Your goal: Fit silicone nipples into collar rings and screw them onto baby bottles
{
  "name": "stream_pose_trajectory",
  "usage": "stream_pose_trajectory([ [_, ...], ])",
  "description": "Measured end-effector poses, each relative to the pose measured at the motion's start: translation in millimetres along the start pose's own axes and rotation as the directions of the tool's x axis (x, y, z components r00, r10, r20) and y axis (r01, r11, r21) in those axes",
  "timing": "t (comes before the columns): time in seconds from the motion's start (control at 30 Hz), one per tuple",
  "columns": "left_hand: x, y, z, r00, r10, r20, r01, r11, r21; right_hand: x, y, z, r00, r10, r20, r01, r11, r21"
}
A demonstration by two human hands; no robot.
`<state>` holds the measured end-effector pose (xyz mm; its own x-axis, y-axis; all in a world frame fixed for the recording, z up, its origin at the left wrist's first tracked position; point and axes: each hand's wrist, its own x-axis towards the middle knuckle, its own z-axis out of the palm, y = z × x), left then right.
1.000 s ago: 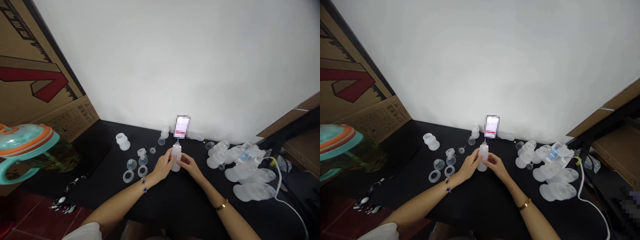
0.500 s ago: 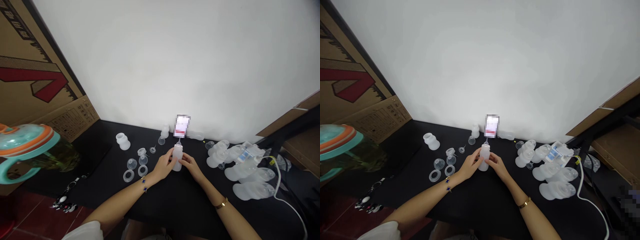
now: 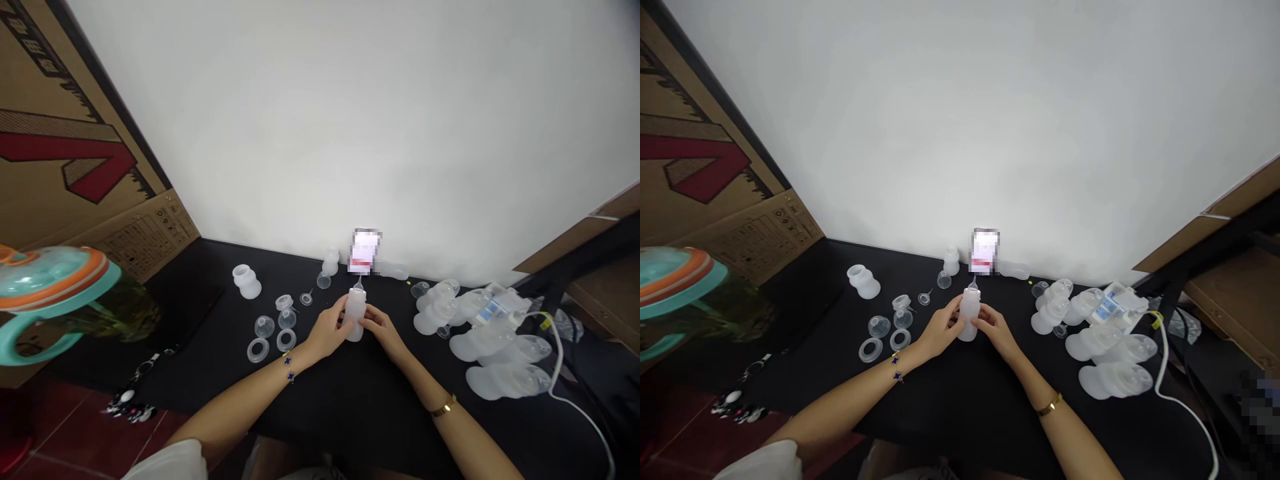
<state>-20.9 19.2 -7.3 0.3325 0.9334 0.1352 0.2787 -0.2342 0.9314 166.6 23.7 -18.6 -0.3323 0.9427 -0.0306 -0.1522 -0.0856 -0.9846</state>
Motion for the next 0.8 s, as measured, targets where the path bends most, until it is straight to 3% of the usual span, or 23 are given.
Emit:
stream_pose_trajectory([
  [0.27, -1, -2, 0.8, 0.999, 0.043, 0.011, -0.043, 0.999, -0.003, -1, -1, 1, 1.000, 0.014, -0.019, -0.013, 0.999, 0.031],
  [0.4, 1, 0, -7.7, 0.987, 0.147, -0.068, -0.125, 0.957, 0.261, -2, -2, 3, 0.999, 0.022, -0.045, -0.020, 0.999, 0.048],
  [0.5, 6, -1, -18.4, 0.934, 0.309, -0.181, -0.191, 0.857, 0.479, -2, -3, 3, 0.997, 0.032, -0.068, -0.029, 0.999, 0.038],
  [0.57, 11, -5, -25.3, 0.909, 0.358, -0.213, -0.178, 0.796, 0.578, -2, -3, 4, 0.997, 0.037, -0.074, -0.036, 0.999, 0.025],
  [0.67, 18, -16, -32.3, 0.917, 0.331, -0.224, -0.099, 0.731, 0.675, -2, -3, 4, 0.996, 0.047, -0.074, -0.046, 0.999, 0.009],
  [0.8, 23, -27, -35.5, 0.931, 0.291, -0.221, -0.056, 0.712, 0.700, -1, -1, 3, 0.996, 0.048, -0.075, -0.048, 0.999, 0.011],
])
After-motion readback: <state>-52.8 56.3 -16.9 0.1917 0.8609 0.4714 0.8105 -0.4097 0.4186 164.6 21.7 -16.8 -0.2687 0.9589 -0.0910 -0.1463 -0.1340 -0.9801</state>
